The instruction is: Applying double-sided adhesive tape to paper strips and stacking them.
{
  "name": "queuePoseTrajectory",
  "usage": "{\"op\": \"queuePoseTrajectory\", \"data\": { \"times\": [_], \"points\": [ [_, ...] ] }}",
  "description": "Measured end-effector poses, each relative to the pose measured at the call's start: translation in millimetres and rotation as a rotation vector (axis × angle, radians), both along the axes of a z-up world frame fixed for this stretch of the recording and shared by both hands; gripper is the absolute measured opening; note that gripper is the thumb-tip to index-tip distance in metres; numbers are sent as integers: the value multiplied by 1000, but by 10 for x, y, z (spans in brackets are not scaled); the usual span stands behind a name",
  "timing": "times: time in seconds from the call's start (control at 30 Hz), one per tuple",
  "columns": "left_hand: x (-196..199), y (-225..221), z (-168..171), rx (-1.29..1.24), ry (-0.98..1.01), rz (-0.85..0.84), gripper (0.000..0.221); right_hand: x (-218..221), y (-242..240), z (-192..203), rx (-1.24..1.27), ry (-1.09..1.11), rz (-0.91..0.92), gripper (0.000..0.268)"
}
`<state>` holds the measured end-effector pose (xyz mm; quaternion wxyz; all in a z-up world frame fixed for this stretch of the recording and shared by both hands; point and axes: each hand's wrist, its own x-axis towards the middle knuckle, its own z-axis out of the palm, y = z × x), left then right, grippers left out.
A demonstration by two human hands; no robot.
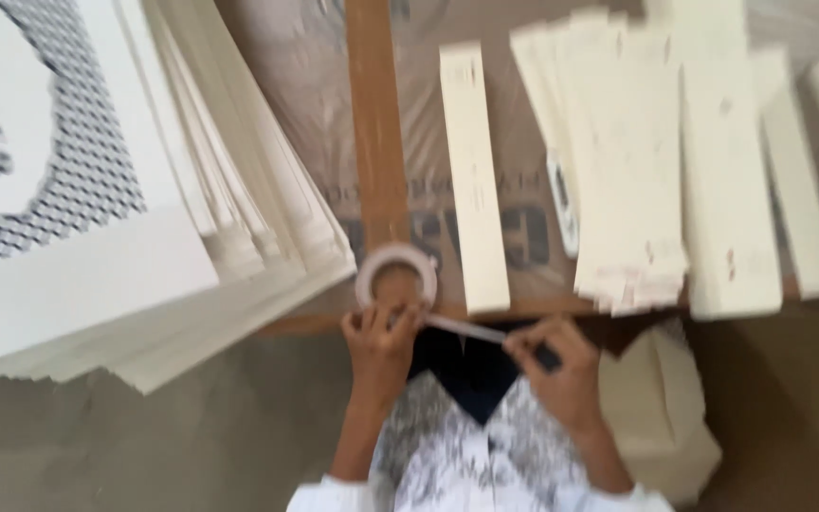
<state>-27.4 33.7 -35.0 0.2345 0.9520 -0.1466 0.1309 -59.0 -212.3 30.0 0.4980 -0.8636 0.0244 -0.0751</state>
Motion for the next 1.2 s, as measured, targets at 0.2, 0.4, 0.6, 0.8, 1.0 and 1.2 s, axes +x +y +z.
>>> {"op": "queuePoseTrajectory", "data": {
  "times": [0.2,0.4,0.6,0.8,1.0,1.2],
  "points": [
    [-171,-156,215,-13,134,63,36,-61,14,185,-44,62,-13,14],
    [-129,-281,425,-186,198,-150,23,-116,-62,81,105,175,28,16],
    [6,-351,268,-278,261,-137,17,28,-221,-160,304,223,3,15],
    [127,-440,177,-332,212,-97,16,185,-201,-334,442,229,-41,13],
    [138,-458,207,-334,230,-49,15,293,-88,-226,482,269,-67,10],
    [124,-438,150,-327,223,-63,13,305,-105,-270,440,250,-56,11]
  ]
}}
